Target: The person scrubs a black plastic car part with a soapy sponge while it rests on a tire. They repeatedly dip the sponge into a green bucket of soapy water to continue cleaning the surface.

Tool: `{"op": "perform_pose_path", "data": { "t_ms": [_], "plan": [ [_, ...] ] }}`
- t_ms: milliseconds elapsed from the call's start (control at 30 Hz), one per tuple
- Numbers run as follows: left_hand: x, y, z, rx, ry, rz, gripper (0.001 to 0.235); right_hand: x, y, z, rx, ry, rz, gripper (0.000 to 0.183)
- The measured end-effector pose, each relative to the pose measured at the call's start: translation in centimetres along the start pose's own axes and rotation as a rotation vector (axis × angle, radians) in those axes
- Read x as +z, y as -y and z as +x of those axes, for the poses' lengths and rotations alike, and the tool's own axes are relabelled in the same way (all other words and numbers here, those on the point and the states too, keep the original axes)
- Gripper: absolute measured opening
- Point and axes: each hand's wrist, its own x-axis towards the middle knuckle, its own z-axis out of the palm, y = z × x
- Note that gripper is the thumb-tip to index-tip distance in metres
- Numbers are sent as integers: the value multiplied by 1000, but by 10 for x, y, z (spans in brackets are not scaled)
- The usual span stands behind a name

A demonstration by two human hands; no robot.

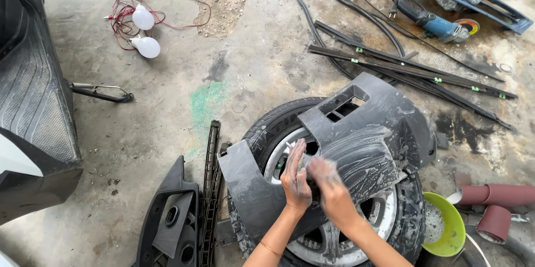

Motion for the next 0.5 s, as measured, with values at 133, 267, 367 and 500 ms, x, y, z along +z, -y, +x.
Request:
{"op": "perform_pose_path", "data": {
  "t_ms": [133,267,367,500],
  "plan": [
    [-3,-6,-2,-45,-11,-9,51,-24,-51,33,187,-70,-85,48],
    [-2,-4,0,5,28,23,55,-33,-10,40,261,-120,73,43],
    [-6,-7,1,-10,76,8,57,-47,10,48,18,4,201,54],
    [0,-3,0,18,-19,11,53,3,-109,-2,355,-280,-119,47]
  ]
}}
